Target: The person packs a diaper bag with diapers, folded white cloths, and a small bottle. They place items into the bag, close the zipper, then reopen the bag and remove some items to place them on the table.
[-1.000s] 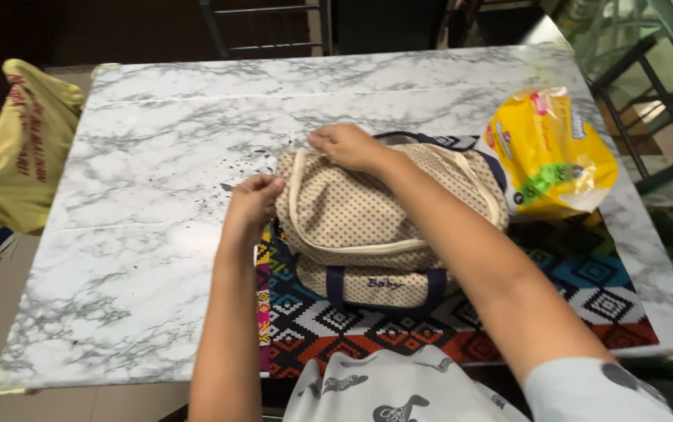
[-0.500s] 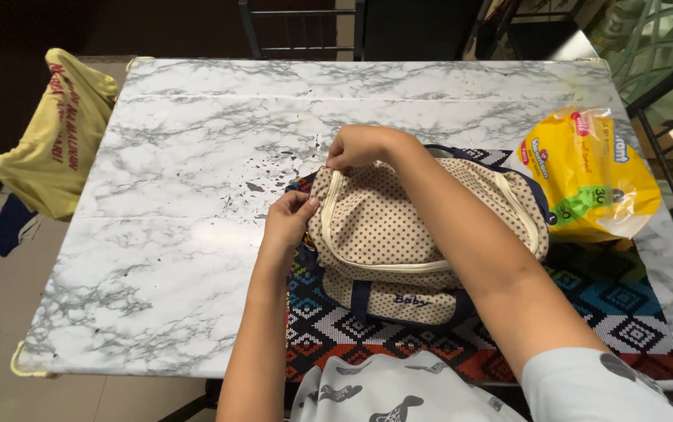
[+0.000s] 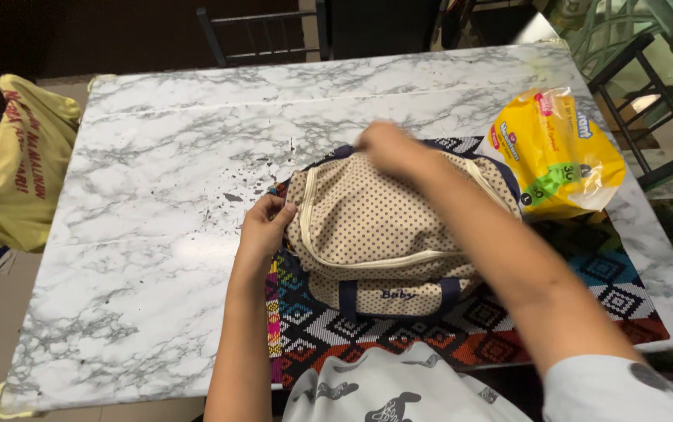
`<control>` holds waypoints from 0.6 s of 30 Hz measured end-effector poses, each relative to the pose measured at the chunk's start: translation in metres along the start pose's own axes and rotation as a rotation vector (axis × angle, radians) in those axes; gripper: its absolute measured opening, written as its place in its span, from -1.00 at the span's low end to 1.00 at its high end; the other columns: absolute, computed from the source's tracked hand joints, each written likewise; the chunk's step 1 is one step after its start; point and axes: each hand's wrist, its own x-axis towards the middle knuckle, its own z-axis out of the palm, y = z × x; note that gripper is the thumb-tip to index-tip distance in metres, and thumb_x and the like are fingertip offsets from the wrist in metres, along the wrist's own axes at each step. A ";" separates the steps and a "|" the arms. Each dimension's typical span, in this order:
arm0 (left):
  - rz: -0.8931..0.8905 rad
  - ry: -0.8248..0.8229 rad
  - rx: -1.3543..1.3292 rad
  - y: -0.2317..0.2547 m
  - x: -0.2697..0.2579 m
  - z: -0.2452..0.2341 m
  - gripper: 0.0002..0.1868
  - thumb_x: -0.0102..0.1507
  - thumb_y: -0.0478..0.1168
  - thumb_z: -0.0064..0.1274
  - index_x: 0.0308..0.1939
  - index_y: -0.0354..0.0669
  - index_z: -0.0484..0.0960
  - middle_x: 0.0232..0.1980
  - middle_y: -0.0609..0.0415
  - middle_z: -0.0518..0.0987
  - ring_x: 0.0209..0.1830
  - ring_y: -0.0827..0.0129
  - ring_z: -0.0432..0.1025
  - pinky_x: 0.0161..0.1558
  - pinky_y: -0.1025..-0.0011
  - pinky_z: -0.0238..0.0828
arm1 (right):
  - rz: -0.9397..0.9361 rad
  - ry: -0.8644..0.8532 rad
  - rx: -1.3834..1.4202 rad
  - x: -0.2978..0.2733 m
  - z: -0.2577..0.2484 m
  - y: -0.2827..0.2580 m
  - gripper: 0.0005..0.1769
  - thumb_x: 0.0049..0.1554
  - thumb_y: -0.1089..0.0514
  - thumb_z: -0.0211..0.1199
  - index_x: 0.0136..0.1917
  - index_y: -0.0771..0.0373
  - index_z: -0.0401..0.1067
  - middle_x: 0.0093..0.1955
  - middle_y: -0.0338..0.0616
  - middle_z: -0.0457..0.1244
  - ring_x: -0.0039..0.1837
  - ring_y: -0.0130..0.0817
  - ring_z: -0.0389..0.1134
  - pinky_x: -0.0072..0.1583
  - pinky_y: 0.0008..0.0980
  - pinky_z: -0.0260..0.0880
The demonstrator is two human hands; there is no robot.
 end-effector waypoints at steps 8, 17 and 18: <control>0.017 0.015 0.014 0.014 -0.002 0.006 -0.79 0.30 -0.19 0.17 -0.17 -0.31 0.61 -0.28 0.15 0.62 -0.34 0.54 0.41 -0.26 0.52 0.38 | 0.317 -0.231 -0.291 -0.090 -0.054 0.088 -0.51 0.03 0.24 0.17 0.23 0.01 0.57 0.21 -0.02 0.39 0.28 -0.04 0.39 0.27 -0.08 0.38; 0.113 0.373 0.897 0.068 -0.023 0.039 -0.66 0.18 -0.29 0.23 -0.01 -0.37 0.57 0.04 -0.32 0.54 0.03 -0.09 0.43 0.03 0.10 0.39 | 0.359 -0.181 -0.071 -0.116 -0.061 0.112 -0.55 0.05 0.01 0.37 0.22 0.07 0.57 0.15 0.09 0.40 0.21 -0.01 0.42 0.28 -0.17 0.36; 0.351 0.435 0.996 0.070 -0.024 0.051 -0.51 0.11 -0.38 0.15 0.14 -0.38 0.53 0.15 -0.31 0.52 0.21 -0.14 0.38 0.19 0.08 0.35 | 0.397 -0.161 0.068 -0.121 -0.061 0.115 -0.58 0.06 -0.01 0.36 0.19 0.09 0.58 0.12 0.07 0.43 0.20 -0.03 0.44 0.27 -0.17 0.38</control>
